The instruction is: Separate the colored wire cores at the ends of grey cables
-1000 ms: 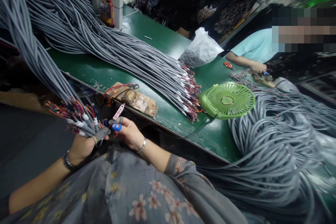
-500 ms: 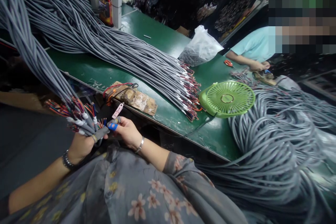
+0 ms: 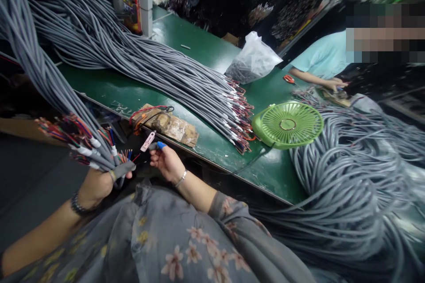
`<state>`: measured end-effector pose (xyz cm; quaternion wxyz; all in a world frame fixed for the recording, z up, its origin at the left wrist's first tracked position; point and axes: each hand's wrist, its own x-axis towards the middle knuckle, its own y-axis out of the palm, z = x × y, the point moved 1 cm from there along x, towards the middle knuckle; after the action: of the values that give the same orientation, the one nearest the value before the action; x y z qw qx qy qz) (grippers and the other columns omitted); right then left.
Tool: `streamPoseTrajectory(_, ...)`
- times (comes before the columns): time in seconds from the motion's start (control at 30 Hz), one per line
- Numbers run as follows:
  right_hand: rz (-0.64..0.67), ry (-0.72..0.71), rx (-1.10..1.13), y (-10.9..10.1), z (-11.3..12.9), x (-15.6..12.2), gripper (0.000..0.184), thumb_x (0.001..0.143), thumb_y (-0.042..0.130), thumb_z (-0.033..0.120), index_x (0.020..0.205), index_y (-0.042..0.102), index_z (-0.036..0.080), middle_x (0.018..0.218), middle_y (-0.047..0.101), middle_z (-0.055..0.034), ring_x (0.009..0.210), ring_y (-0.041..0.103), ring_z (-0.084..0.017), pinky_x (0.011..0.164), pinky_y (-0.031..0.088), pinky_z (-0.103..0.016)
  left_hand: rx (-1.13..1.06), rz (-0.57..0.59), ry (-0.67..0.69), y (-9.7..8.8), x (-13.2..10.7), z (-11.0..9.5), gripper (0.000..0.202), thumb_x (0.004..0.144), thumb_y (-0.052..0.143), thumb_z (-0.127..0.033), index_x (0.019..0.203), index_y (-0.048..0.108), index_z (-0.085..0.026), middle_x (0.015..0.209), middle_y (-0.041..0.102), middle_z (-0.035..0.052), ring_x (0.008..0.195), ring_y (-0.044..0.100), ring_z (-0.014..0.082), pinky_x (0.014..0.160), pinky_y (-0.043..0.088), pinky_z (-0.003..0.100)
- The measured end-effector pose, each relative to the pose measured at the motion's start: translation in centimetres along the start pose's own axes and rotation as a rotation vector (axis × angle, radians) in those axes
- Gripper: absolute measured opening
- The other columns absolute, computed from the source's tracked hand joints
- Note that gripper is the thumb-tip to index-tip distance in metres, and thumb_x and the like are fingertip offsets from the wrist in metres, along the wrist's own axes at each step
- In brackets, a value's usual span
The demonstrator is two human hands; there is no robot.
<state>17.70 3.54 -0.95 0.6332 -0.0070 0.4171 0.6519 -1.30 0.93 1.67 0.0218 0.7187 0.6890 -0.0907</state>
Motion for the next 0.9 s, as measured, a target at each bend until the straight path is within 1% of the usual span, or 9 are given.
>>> streamPoseTrajectory(0.1, 0.129, 0.002, -0.072, 0.1, 0.8, 0.4, 0.046, 0.091, 0.08, 0.061, 0.08, 0.066, 0.019, 0.072, 0.064, 0.0013, 0.059, 0.051, -0.01, 0.058, 0.048, -0.023, -0.038, 0.085, -0.047, 0.2, 0.4, -1.2, 0.04, 0.057, 0.094, -0.058, 0.053, 0.076, -0.022, 0.05, 0.071, 0.0048, 0.048, 0.061, 0.0183, 0.049, 0.049, 0.031)
streamPoseTrajectory(0.2, 0.232, -0.061, -0.137, 0.5, 1.0, 0.8, 0.052, 0.082, 0.087, 0.068, 0.083, 0.067, 0.019, 0.073, 0.066, 0.0009, 0.06, 0.05, -0.01, 0.058, 0.047, -0.024, -0.023, 0.142, -0.051, 0.6, 0.9, -2.1, 0.04, 0.056, 0.095, -0.054, 0.049, 0.073, -0.02, 0.048, 0.069, 0.0046, 0.048, 0.059, 0.0177, 0.049, 0.047, 0.031)
streamPoseTrajectory(0.3, 0.151, -0.213, -0.19, 0.6, 0.6, 1.2, 0.061, 0.068, 0.092, 0.074, 0.073, 0.063, 0.021, 0.06, 0.058, 0.0051, 0.054, 0.043, -0.009, 0.056, 0.042, -0.025, -0.035, 0.168, -0.058, 1.0, 1.4, -2.6, 0.04, 0.055, 0.096, -0.053, 0.049, 0.071, -0.021, 0.046, 0.067, 0.003, 0.048, 0.06, 0.0183, 0.05, 0.047, 0.031)
streamPoseTrajectory(0.37, 0.061, -0.321, -0.216, 0.6, 0.2, 1.5, 0.065, 0.068, 0.087, 0.082, 0.067, 0.059, 0.023, 0.056, 0.053, 0.0059, 0.053, 0.041, -0.01, 0.057, 0.041, -0.026, -0.047, 0.197, -0.073, 1.1, 1.6, -2.6, 0.04, 0.056, 0.095, -0.053, 0.05, 0.07, -0.022, 0.046, 0.065, 0.0027, 0.047, 0.058, 0.0177, 0.049, 0.046, 0.031)
streamPoseTrajectory(0.43, 0.038, -0.357, -0.2, 0.7, 0.0, 1.7, 0.067, 0.073, 0.08, 0.086, 0.067, 0.06, 0.023, 0.058, 0.054, 0.0045, 0.055, 0.043, -0.011, 0.058, 0.042, -0.026, -0.036, 0.224, -0.09, 1.3, 1.8, -2.4, 0.037, 0.059, 0.093, -0.051, 0.05, 0.071, -0.023, 0.048, 0.065, 0.0036, 0.046, 0.056, 0.0168, 0.047, 0.044, 0.03)
streamPoseTrajectory(0.53, 0.103, -0.223, -0.096, 1.1, -0.1, 1.9, 0.065, 0.077, 0.078, 0.086, 0.076, 0.067, 0.022, 0.062, 0.055, 0.0034, 0.059, 0.046, -0.012, 0.059, 0.044, -0.026, -0.009, 0.22, -0.104, 1.5, 2.1, -2.3, 0.034, 0.059, 0.091, -0.048, 0.048, 0.07, -0.024, 0.048, 0.066, 0.0048, 0.045, 0.055, 0.0165, 0.044, 0.042, 0.029)
streamPoseTrajectory(0.63, 0.124, -0.106, 0.018, 1.6, 0.2, 1.9, 0.06, 0.077, 0.086, 0.079, 0.078, 0.068, 0.021, 0.063, 0.057, 0.0031, 0.06, 0.048, -0.012, 0.06, 0.047, -0.025, -0.001, 0.2, -0.078, 1.8, 2.2, -2.2, 0.036, 0.059, 0.091, -0.05, 0.046, 0.068, -0.025, 0.047, 0.066, 0.0048, 0.043, 0.055, 0.017, 0.044, 0.043, 0.029)
streamPoseTrajectory(0.77, 0.07, -0.08, 0.11, 2.0, 0.5, 1.8, 0.053, 0.077, 0.094, 0.065, 0.072, 0.068, 0.019, 0.06, 0.056, 0.0028, 0.06, 0.051, -0.011, 0.062, 0.049, -0.023, 0.014, 0.185, -0.039, 1.8, 2.3, -2.0, 0.042, 0.06, 0.092, -0.06, 0.046, 0.071, -0.025, 0.047, 0.067, 0.0057, 0.045, 0.057, 0.0184, 0.045, 0.047, 0.031)
streamPoseTrajectory(0.9, 0.05, -0.085, 0.149, 2.2, 0.4, 1.9, 0.047, 0.08, 0.095, 0.06, 0.076, 0.072, 0.019, 0.061, 0.059, 0.0017, 0.061, 0.053, -0.013, 0.062, 0.051, -0.024, 0.014, 0.166, -0.029, 1.7, 2.3, -1.8, 0.043, 0.061, 0.093, -0.058, 0.045, 0.07, -0.026, 0.047, 0.067, 0.0052, 0.046, 0.058, 0.0181, 0.048, 0.05, 0.031)
